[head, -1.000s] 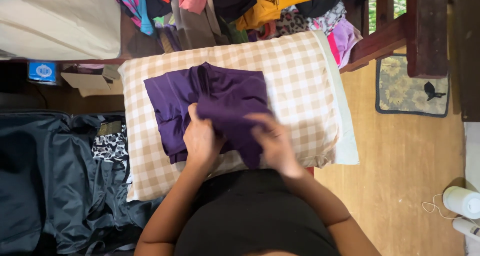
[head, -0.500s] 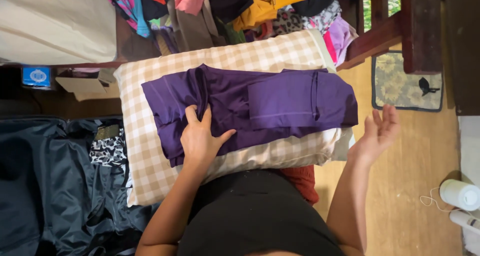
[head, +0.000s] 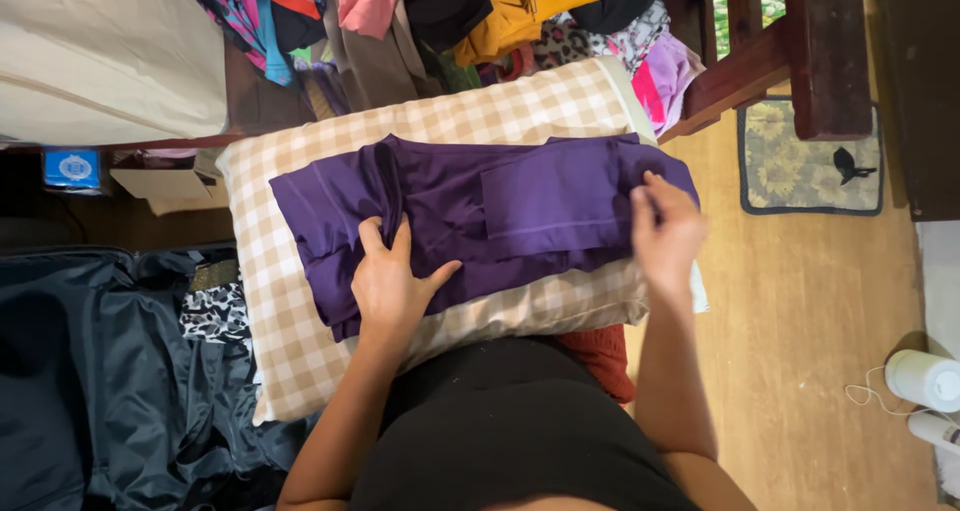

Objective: Folding various clothes and packing them into a suitcase.

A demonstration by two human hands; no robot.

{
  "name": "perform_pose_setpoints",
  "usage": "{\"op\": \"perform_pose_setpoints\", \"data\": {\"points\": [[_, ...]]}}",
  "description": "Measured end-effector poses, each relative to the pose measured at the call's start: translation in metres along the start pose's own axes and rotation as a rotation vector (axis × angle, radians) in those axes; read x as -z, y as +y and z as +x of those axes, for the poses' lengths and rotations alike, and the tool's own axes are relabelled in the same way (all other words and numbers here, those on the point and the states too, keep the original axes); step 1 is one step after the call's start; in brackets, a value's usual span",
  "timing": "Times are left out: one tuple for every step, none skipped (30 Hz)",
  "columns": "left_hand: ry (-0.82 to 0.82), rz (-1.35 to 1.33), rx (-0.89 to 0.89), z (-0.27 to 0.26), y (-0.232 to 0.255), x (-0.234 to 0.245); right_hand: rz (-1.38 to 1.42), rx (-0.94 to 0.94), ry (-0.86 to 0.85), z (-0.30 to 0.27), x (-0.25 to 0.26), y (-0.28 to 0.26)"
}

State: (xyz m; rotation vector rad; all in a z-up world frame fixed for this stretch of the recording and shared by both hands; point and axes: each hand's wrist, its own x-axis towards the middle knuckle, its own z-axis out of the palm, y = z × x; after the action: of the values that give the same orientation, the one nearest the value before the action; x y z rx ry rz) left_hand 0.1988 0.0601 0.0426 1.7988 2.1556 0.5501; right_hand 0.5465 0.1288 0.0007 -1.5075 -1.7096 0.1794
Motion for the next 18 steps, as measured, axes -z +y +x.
{"op": "perform_pose_setpoints", "data": {"points": [[-0.001, 0.003, 0.000, 0.000, 0.000, 0.001, 0.002, -0.002, 0.000, 0.006, 0.012, -0.023], [-0.005, 0.003, 0.004, 0.000, -0.001, 0.001, 0.077, -0.052, 0.041, 0.012, 0.023, -0.046], [-0.008, 0.000, 0.008, 0.000, -0.001, 0.001, 0.151, -0.099, 0.083, 0.020, 0.036, -0.069], [-0.008, 0.000, 0.008, 0.001, -0.001, 0.000, 0.151, -0.100, 0.083, 0.021, 0.034, -0.087], [-0.006, -0.007, 0.002, 0.001, -0.001, 0.000, 0.172, -0.135, 0.066, 0.021, 0.033, -0.106], [-0.005, -0.015, -0.004, 0.001, 0.000, -0.001, 0.193, -0.170, 0.048, 0.022, 0.032, -0.125], [-0.006, -0.016, -0.006, 0.001, 0.001, -0.001, 0.191, -0.171, 0.050, 0.015, 0.013, -0.133], [-0.002, -0.023, -0.016, 0.001, 0.002, -0.001, 0.052, 0.004, -0.084, 0.008, -0.006, -0.141], [0.005, -0.030, -0.024, 0.002, 0.002, -0.001, -0.086, 0.181, -0.217, 0.002, -0.026, -0.150], [0.008, -0.030, -0.025, 0.001, 0.002, -0.005, -0.086, 0.184, -0.215, -0.007, -0.047, -0.145], [0.026, -0.035, -0.038, 0.000, 0.001, -0.008, -0.162, 0.250, -0.251, -0.016, -0.069, -0.141], [0.044, -0.040, -0.051, -0.002, -0.001, -0.010, -0.238, 0.317, -0.286, -0.026, -0.091, -0.138], [0.047, -0.035, -0.053, -0.003, -0.001, -0.011, -0.233, 0.317, -0.282, -0.027, -0.091, -0.136], [0.061, -0.042, -0.058, -0.004, -0.002, -0.011, -0.191, 0.313, -0.297, -0.028, -0.091, -0.134], [0.076, -0.052, -0.063, -0.004, -0.002, -0.012, -0.151, 0.312, -0.311, -0.027, -0.091, -0.131], [0.081, -0.051, -0.064, -0.004, -0.003, -0.012, -0.149, 0.316, -0.308, -0.025, -0.087, -0.122], [0.079, -0.059, -0.062, -0.005, -0.004, -0.011, -0.050, 0.296, -0.334, -0.025, -0.081, -0.114], [0.077, -0.067, -0.060, -0.006, -0.005, -0.011, 0.048, 0.276, -0.359, -0.025, -0.076, -0.105]]}}
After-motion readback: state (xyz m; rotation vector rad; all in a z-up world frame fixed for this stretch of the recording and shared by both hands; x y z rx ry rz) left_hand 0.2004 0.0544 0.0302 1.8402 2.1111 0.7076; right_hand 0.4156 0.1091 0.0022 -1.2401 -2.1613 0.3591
